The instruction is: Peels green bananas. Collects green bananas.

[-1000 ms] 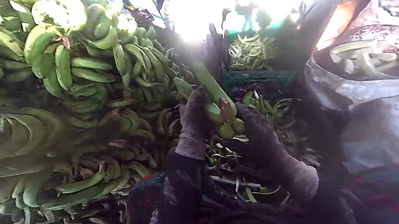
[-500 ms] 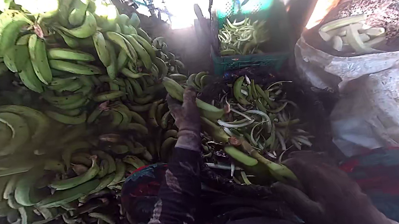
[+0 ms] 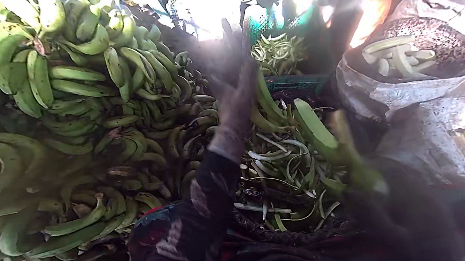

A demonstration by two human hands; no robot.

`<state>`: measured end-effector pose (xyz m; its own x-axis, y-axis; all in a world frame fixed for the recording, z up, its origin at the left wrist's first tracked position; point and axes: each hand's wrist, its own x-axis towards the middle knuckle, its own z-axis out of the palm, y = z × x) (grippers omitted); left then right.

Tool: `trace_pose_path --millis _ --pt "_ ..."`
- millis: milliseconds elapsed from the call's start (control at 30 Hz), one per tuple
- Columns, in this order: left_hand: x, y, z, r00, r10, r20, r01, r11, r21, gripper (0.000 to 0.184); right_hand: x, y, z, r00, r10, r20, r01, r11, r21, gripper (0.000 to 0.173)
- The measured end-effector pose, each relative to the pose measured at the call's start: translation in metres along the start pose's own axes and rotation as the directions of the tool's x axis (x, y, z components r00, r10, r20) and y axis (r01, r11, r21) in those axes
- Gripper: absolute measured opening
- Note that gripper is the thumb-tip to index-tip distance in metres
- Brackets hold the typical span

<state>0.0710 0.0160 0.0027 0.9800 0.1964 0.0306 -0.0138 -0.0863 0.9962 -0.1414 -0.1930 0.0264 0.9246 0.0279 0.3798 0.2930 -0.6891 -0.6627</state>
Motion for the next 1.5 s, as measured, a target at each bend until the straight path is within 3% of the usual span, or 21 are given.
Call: trace_pose_path --millis 67,133,200,267,333,367,400,467,533,667,733,833,900,1000,1100,1200,1333,1500 --pt "-0.055 -0.029 0.012 0.942 -0.245 0.229 0.295 0.930 -0.218 0.082 -0.001 0.007 0.023 0.999 -0.033 0.017 0.034 0.999 -0.010 0.045" --pt "-0.102 -0.046 0.022 0.776 -0.449 0.444 0.616 0.690 -0.379 0.031 -0.004 0.014 0.045 0.995 -0.059 0.075 0.061 0.998 -0.019 0.043" --pt "-0.117 -0.068 0.026 0.687 -0.428 0.587 0.721 0.506 -0.474 0.045 -0.012 0.019 0.059 0.983 -0.053 0.176 0.056 0.998 -0.014 0.040" --pt "-0.107 -0.094 0.035 0.670 -0.496 0.551 0.742 0.433 -0.512 0.043 -0.021 0.020 0.066 0.967 -0.002 0.254 0.006 1.000 -0.014 0.038" --pt "-0.088 -0.108 0.039 0.784 -0.558 0.272 0.617 0.651 -0.442 0.030 -0.024 0.015 0.057 0.936 0.124 0.329 -0.114 0.992 -0.051 0.042" --pt "-0.076 -0.117 0.034 0.840 -0.532 0.103 0.534 0.780 -0.327 0.044 -0.024 0.011 0.048 0.910 0.192 0.368 -0.178 0.981 -0.072 0.044" --pt "-0.061 -0.128 0.024 0.870 -0.490 -0.055 0.471 0.859 -0.200 0.057 -0.025 0.006 0.035 0.881 0.235 0.411 -0.230 0.971 -0.063 0.044" --pt "-0.025 -0.136 -0.004 0.853 -0.432 -0.294 0.435 0.898 -0.056 0.067 -0.026 0.006 0.010 0.867 0.233 0.441 -0.248 0.969 -0.024 0.044" --pt "0.003 -0.121 -0.016 0.886 -0.349 -0.306 0.345 0.936 -0.070 0.066 -0.022 0.012 0.001 0.908 0.194 0.372 -0.219 0.975 0.027 0.045" --pt "0.042 -0.063 -0.007 0.983 -0.174 -0.056 0.170 0.982 -0.078 0.069 0.035 0.028 0.019 0.980 0.022 0.200 -0.006 0.997 -0.081 0.061" --pt "0.074 -0.051 -0.022 0.988 -0.139 -0.064 0.142 0.989 0.045 0.071 0.055 0.033 0.031 0.978 0.017 0.207 0.004 0.995 -0.101 0.065" --pt "0.116 -0.079 -0.077 0.971 -0.133 -0.197 0.183 0.947 0.263 0.074 0.063 0.051 0.068 0.961 0.044 0.273 -0.024 0.997 -0.074 0.061" --pt "0.124 -0.114 -0.119 0.919 -0.212 -0.332 0.345 0.839 0.420 0.083 0.063 0.073 0.111 0.943 0.085 0.321 -0.065 0.995 -0.073 0.058" --pt "0.123 -0.176 -0.175 0.834 -0.299 -0.464 0.549 0.530 0.646 0.104 0.059 0.106 0.177 0.860 0.204 0.467 -0.136 0.975 -0.174 0.058" --pt "0.127 -0.232 -0.201 0.833 -0.323 -0.449 0.530 0.240 0.813 0.113 0.054 0.126 0.228 0.756 0.276 0.593 -0.038 0.924 -0.381 0.071" --pt "0.140 -0.268 -0.205 0.848 -0.366 -0.384 0.447 0.102 0.889 0.113 0.041 0.141 0.264 0.689 0.319 0.650 0.083 0.857 -0.508 0.074" --pt "0.176 -0.311 -0.204 0.898 -0.352 -0.264 0.290 0.023 0.957 0.121 0.028 0.150 0.281 0.796 0.217 0.565 0.118 0.860 -0.496 0.075" --pt "0.201 -0.340 -0.181 0.874 -0.414 -0.255 0.242 -0.083 0.967 0.114 0.023 0.161 0.286 0.858 0.124 0.498 0.142 0.876 -0.462 0.071"
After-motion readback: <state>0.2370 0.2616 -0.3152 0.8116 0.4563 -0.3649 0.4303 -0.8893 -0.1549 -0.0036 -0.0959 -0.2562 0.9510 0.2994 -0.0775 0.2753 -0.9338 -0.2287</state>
